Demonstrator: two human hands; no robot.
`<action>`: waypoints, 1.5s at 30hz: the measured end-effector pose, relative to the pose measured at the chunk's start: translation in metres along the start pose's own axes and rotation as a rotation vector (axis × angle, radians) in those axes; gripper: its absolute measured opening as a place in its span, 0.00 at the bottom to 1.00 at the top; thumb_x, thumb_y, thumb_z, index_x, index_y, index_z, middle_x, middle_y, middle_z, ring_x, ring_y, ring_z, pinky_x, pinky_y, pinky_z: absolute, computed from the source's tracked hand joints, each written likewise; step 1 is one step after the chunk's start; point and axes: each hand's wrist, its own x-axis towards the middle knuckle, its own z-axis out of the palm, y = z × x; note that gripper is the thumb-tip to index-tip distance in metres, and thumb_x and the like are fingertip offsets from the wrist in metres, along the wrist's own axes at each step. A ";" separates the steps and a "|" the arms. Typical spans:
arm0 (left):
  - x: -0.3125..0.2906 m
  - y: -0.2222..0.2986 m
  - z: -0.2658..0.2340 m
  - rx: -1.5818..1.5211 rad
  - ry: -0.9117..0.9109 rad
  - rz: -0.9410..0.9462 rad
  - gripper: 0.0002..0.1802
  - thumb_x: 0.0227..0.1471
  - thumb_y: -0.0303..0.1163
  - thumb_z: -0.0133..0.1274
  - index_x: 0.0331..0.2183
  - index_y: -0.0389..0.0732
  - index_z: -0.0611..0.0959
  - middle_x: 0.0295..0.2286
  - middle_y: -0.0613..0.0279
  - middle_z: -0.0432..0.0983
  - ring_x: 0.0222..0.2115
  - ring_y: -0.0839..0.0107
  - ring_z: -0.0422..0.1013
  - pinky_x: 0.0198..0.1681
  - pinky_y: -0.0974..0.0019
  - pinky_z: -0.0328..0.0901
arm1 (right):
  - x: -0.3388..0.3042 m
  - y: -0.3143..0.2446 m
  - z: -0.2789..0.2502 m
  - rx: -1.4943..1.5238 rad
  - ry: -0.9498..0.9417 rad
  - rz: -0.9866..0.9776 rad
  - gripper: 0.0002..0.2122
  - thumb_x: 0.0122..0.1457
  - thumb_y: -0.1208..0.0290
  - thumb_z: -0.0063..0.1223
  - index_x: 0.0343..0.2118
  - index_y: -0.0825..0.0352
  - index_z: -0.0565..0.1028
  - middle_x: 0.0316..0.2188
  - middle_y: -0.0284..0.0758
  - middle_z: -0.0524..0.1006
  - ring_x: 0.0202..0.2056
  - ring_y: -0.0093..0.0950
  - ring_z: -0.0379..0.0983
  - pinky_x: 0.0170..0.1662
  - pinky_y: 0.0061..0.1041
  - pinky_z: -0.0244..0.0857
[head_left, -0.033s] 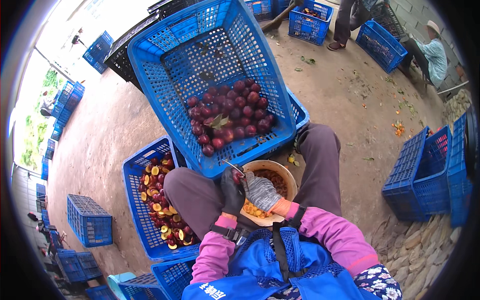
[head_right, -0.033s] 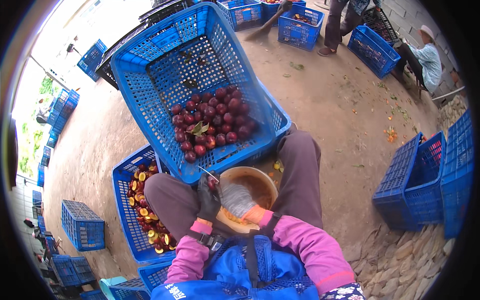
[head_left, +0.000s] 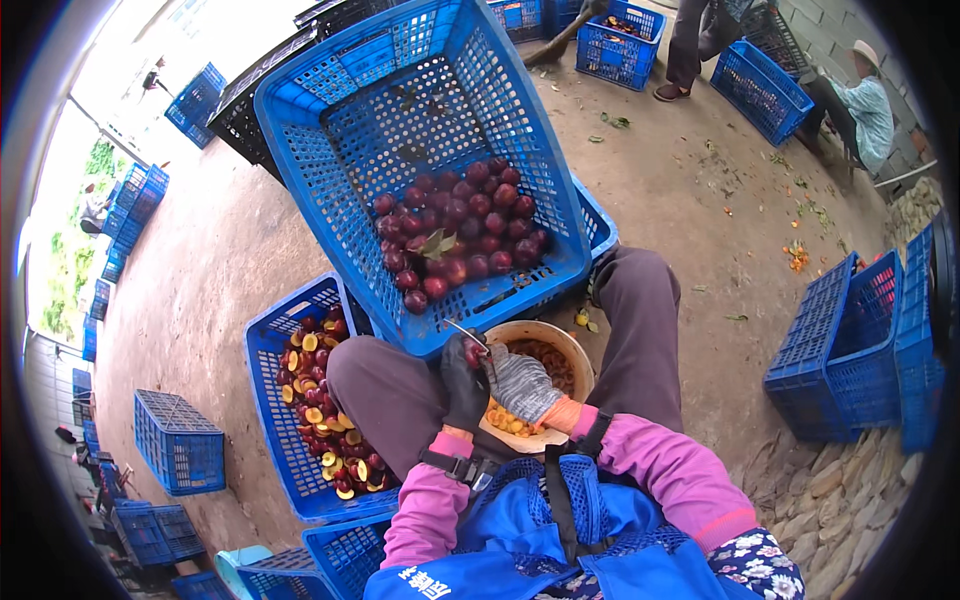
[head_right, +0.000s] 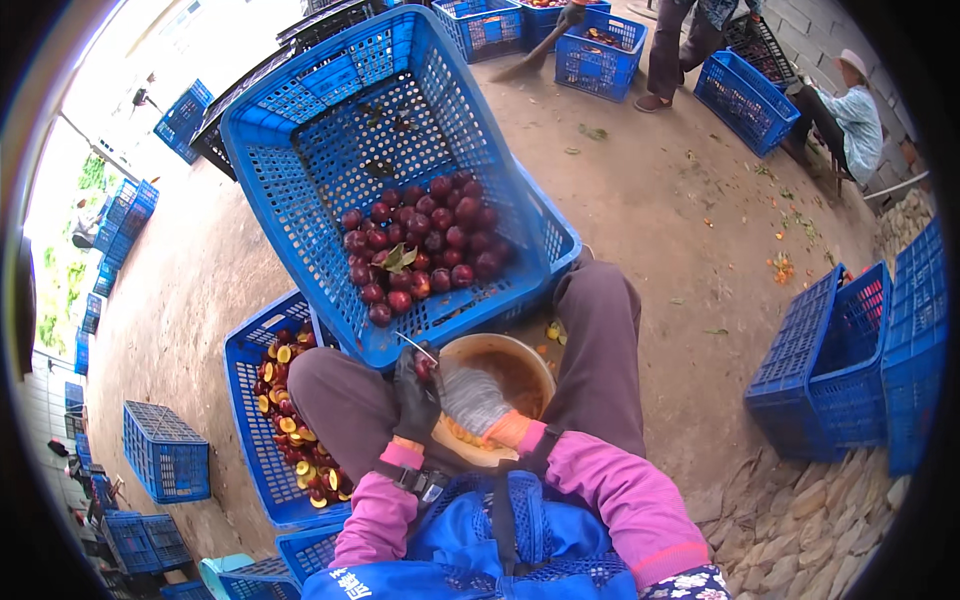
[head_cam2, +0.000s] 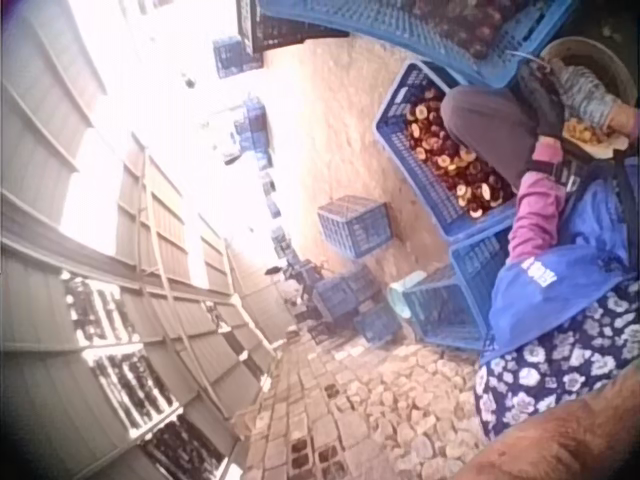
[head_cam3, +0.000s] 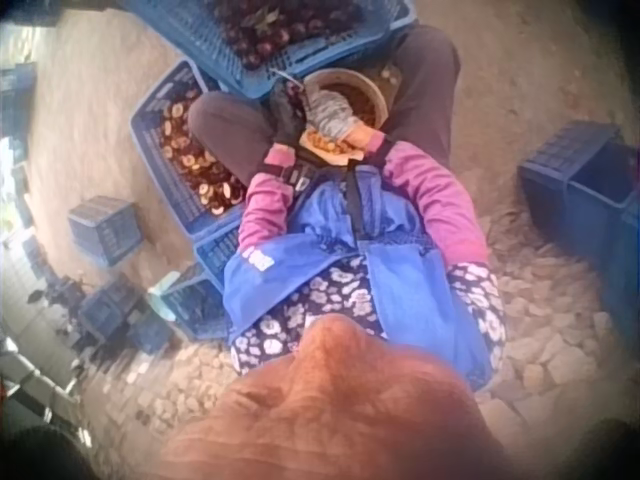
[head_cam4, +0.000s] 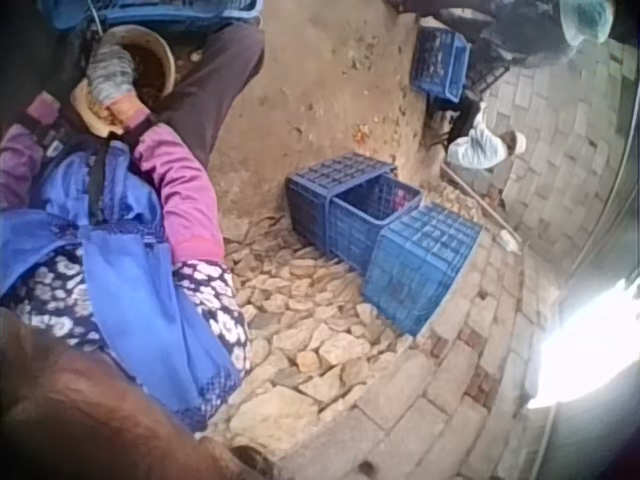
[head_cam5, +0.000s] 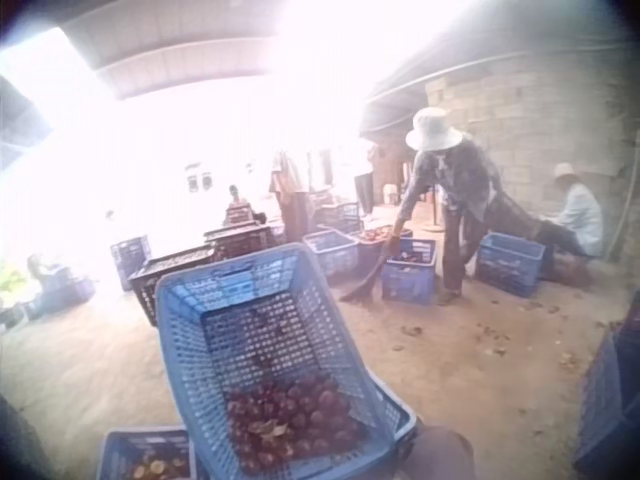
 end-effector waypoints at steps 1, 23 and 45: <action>0.001 0.009 -0.002 0.041 -0.014 0.008 0.09 0.40 0.16 0.42 0.29 0.36 0.70 0.22 0.62 0.64 0.24 0.71 0.62 0.29 0.73 0.58 | -0.002 0.001 0.004 -0.009 0.007 -0.005 0.14 0.55 0.63 0.42 0.34 0.72 0.66 0.10 0.44 0.68 0.12 0.40 0.66 0.16 0.39 0.58; -0.001 0.002 -0.009 -0.014 0.014 -0.030 0.22 0.39 0.18 0.45 0.41 0.32 0.66 0.31 0.50 0.71 0.33 0.56 0.69 0.38 0.65 0.63 | -0.001 -0.004 0.019 0.040 0.064 -0.012 0.08 0.56 0.67 0.38 0.31 0.67 0.66 0.13 0.42 0.69 0.13 0.38 0.67 0.16 0.36 0.59; 0.008 0.015 -0.015 -1.626 0.175 -0.817 0.40 0.43 0.20 0.53 0.54 0.44 0.50 0.39 0.57 0.63 0.37 0.70 0.65 0.41 0.67 0.65 | -0.010 0.025 -0.011 -0.003 -0.026 -0.511 0.09 0.52 0.75 0.42 0.35 0.72 0.68 0.31 0.46 0.70 0.30 0.37 0.68 0.30 0.31 0.63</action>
